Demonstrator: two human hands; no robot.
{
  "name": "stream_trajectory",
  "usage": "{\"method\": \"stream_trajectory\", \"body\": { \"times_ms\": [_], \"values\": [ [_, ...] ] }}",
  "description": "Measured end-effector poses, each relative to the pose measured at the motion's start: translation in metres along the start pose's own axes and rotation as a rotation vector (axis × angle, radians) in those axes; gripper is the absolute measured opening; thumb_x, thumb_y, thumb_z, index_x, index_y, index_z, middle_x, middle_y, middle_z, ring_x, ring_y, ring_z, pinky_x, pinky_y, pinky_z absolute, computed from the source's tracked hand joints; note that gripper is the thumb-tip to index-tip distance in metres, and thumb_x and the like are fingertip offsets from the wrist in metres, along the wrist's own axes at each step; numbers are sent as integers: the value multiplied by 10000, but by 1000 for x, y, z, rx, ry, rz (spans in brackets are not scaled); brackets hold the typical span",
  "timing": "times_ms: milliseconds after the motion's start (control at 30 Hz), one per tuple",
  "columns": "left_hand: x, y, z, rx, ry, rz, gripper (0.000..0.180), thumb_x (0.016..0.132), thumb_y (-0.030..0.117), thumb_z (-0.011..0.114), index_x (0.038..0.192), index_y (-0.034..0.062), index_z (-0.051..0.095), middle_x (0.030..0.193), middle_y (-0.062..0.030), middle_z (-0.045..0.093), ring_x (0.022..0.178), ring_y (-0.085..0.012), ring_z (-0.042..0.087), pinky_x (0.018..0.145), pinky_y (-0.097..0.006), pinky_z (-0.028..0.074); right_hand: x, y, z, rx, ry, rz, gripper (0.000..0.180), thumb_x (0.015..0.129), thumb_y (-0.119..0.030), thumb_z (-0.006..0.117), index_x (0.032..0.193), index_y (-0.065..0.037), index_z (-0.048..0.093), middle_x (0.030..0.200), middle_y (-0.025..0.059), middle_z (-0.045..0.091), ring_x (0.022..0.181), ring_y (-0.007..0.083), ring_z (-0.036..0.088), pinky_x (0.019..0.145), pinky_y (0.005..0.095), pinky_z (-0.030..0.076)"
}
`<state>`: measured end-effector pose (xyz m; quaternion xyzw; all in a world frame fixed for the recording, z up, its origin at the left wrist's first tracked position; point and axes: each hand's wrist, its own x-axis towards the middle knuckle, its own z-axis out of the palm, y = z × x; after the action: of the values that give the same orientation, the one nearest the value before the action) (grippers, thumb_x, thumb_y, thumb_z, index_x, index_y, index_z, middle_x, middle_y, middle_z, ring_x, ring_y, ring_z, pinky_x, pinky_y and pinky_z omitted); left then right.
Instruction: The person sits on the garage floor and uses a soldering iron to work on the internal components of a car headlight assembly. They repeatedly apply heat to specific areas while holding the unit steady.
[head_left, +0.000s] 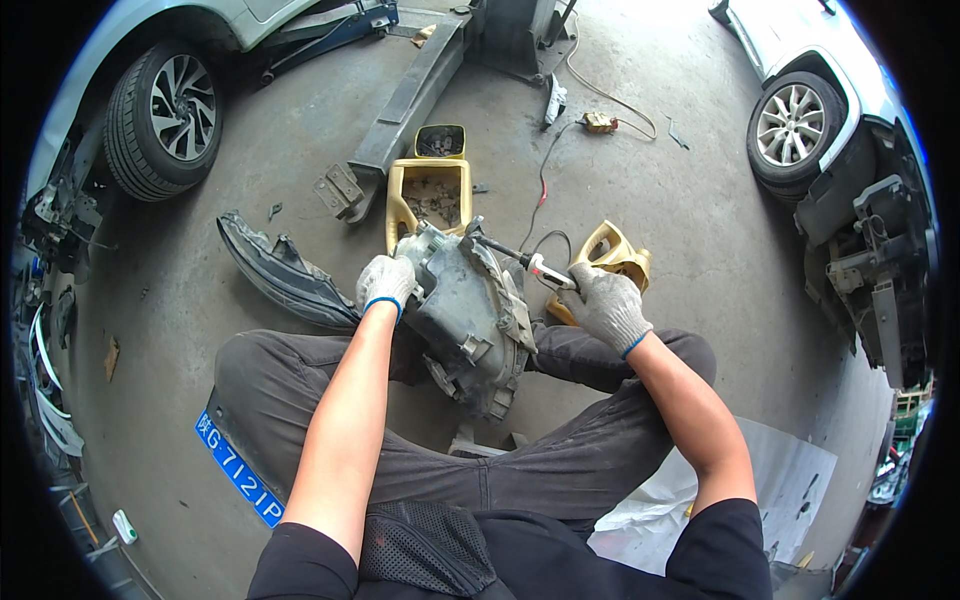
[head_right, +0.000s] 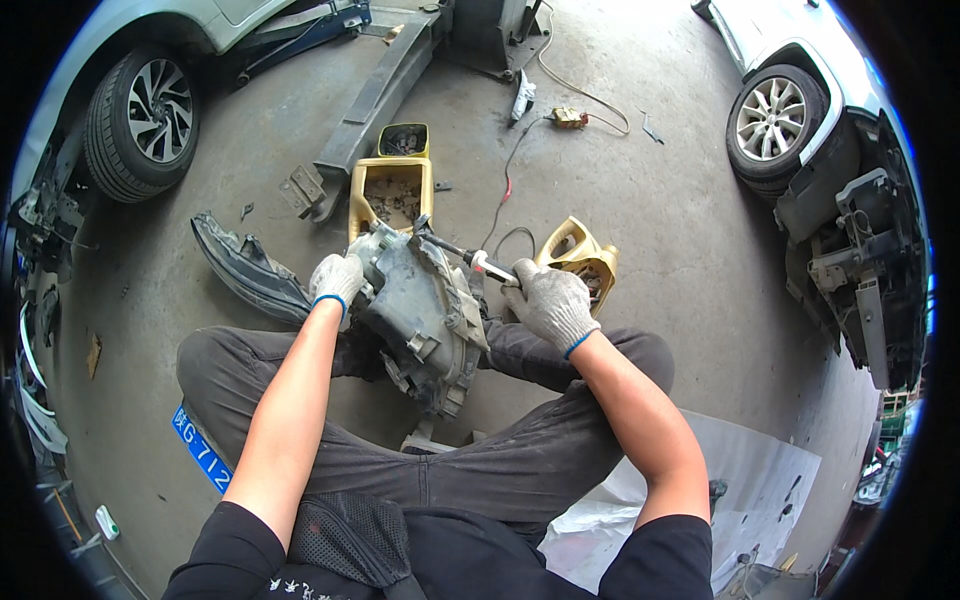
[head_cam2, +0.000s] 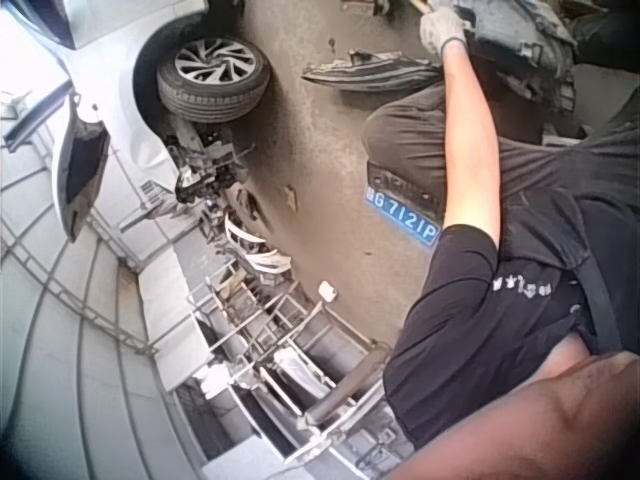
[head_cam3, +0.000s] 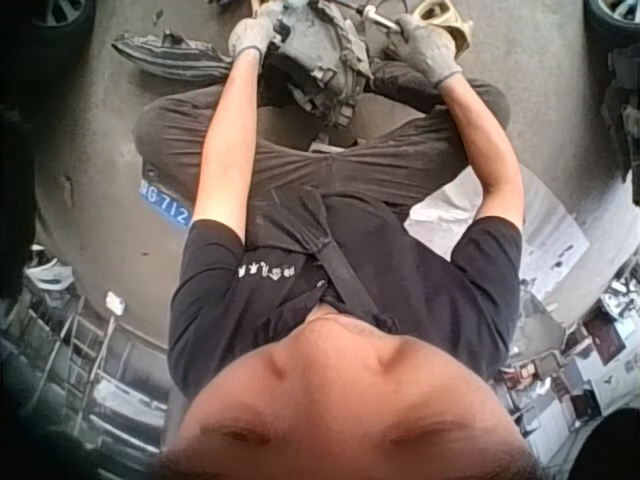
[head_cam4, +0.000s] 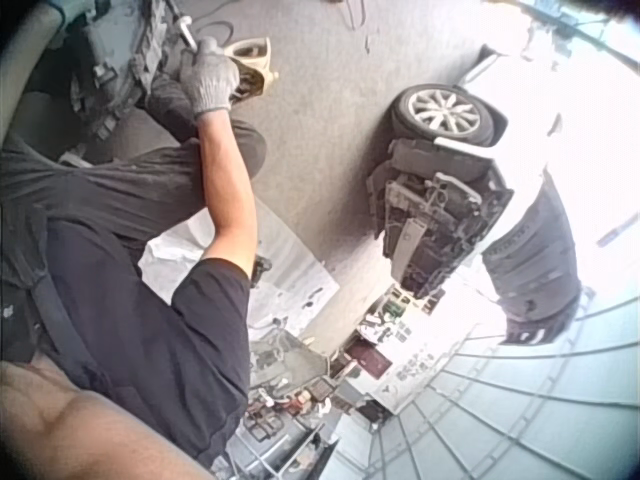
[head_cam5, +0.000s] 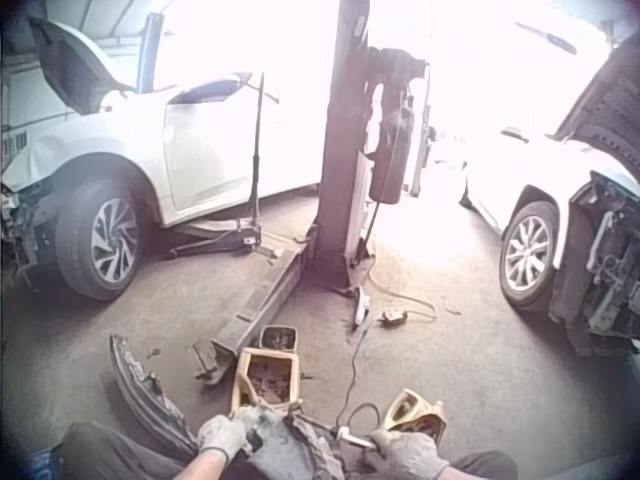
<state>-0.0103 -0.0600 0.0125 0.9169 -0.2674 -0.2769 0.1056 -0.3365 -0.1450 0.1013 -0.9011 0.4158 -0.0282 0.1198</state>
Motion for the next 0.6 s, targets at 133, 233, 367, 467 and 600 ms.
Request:
{"method": "stream_trajectory", "body": {
  "times_ms": [133, 233, 367, 467, 600],
  "values": [
    [-2, 2, -1, -6, 12, 3, 465, 873, 345, 470, 1035, -17, 713, 1081, -268, 677, 1048, -415, 653, 896, -474, 512, -1, 3, 4, -19, 24, -21, 293, 893, -378, 609, 887, -86, 587, 633, 156, 633, 602, 347, 660, 553, 485, 493],
    [1, -1, 1, 0, 7, 16, 467, 872, 348, 469, 1034, -16, 713, 1075, -266, 679, 1047, -414, 653, 891, -475, 511, 0, 2, 5, -28, 33, -22, 289, 894, -373, 607, 886, -85, 588, 629, 156, 632, 600, 347, 659, 551, 486, 492],
    [1, 0, 3, 15, 11, 28, 471, 872, 353, 467, 1028, -16, 715, 1067, -269, 679, 1045, -416, 654, 885, -478, 511, -1, 1, 1, -10, 34, -5, 286, 891, -371, 609, 889, -85, 592, 634, 155, 635, 603, 349, 660, 553, 487, 493],
    [3, -2, 5, 26, 20, 41, 471, 873, 353, 467, 1022, -17, 716, 1067, -272, 677, 1044, -419, 653, 884, -480, 512, -3, 1, -1, 18, 47, -3, 284, 891, -370, 607, 891, -86, 595, 639, 155, 638, 607, 355, 660, 558, 489, 495],
    [10, -9, 9, 41, 17, 60, 474, 877, 360, 466, 1025, -14, 717, 1067, -273, 677, 1048, -421, 651, 883, -482, 513, 1, -2, -3, 31, 20, 37, 283, 892, -368, 605, 891, -86, 596, 643, 158, 639, 612, 361, 659, 566, 492, 499]
  ]
}}
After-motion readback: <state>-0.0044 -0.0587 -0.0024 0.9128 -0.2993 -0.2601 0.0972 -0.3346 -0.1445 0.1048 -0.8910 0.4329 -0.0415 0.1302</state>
